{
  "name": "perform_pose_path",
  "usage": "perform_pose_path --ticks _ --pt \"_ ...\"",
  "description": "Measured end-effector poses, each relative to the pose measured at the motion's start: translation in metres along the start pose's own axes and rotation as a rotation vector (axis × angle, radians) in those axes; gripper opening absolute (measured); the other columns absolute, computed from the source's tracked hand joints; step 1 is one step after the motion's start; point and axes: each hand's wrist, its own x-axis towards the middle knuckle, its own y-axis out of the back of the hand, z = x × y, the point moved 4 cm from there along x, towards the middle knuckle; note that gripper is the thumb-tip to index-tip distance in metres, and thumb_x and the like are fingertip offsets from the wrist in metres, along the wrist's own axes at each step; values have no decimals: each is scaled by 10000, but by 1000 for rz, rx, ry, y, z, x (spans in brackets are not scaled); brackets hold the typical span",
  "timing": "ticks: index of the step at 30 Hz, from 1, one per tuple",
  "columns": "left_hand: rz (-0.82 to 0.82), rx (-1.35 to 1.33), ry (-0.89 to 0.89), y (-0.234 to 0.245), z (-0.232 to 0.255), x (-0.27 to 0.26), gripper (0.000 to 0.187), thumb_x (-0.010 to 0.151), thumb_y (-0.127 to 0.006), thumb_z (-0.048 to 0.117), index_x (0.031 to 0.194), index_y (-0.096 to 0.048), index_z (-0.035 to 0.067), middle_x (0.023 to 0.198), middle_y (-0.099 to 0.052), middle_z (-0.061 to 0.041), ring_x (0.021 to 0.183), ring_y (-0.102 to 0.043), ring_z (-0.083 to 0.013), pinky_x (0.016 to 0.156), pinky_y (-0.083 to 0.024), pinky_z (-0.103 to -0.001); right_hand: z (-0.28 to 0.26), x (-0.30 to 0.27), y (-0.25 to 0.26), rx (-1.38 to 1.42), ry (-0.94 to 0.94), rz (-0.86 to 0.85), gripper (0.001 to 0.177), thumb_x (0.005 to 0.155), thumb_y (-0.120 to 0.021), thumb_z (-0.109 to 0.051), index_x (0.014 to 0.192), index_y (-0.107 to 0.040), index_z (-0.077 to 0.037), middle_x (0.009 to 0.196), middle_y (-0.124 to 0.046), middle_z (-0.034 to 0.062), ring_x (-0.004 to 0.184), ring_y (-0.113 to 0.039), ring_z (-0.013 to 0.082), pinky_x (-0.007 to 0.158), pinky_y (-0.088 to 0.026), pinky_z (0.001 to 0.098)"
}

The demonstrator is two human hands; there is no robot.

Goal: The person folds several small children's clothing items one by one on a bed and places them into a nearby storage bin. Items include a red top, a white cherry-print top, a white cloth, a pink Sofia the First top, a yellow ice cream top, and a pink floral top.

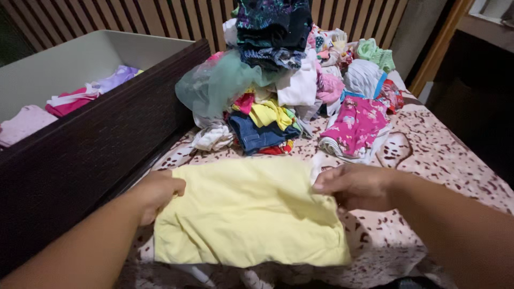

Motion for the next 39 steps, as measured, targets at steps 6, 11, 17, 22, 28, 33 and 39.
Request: perform_pose_path --ticks 6,11,17,22,28,33,39 --pt "356 388 -138 10 -27 -2 348 741 -723 65 1065 -599 82 832 -684 -153 713 -636 -262 632 -500 -428 22 22 10 393 112 -89 109 989 -630 -199 984 -657 -94 749 -578 -15 632 -499 125 610 -432 304" --pt "455 448 -364 5 -27 -16 354 736 -752 85 1040 -571 100 845 -685 -126 750 -653 -239 684 -527 -393 20 -1 -25 163 -202 295 413 1001 -473 -408 1046 -677 -52 873 -709 52 746 -632 163 709 -484 306" --pt "490 550 -555 1 -35 -39 277 728 -777 61 928 -586 49 947 -685 -141 819 -646 -274 729 -529 -387 56 46 -15 -98 111 96 402 983 -816 -275 1011 -566 39 797 -483 54 648 -406 206 634 -375 410" --pt "436 609 -239 8 -46 -42 323 799 -794 153 1110 -707 159 929 -721 -115 780 -685 -237 720 -539 -377 43 40 -8 65 104 364 261 951 -641 -283 1012 -700 -36 822 -669 96 687 -595 221 650 -493 378" --pt "285 569 -194 7 -62 -16 183 920 -680 165 1042 -785 79 818 -774 -128 681 -669 -209 670 -545 -371 11 22 -40 429 160 197 265 946 -603 -312 1093 -650 -97 999 -735 52 907 -697 200 852 -577 416" --pt "132 727 -99 11 -65 -1 241 961 -696 292 1032 -707 62 800 -734 -133 624 -639 -200 628 -519 -364 9 20 -53 390 -18 123 351 927 -612 -371 1115 -685 -83 1023 -772 110 900 -748 229 866 -614 427" --pt "-93 564 -18 21 -69 7 229 929 -754 220 946 -670 8 712 -675 -83 544 -586 -173 529 -480 -352 35 26 -37 195 -30 -34 292 873 -734 -228 1067 -736 -9 979 -776 104 850 -739 198 803 -619 377"
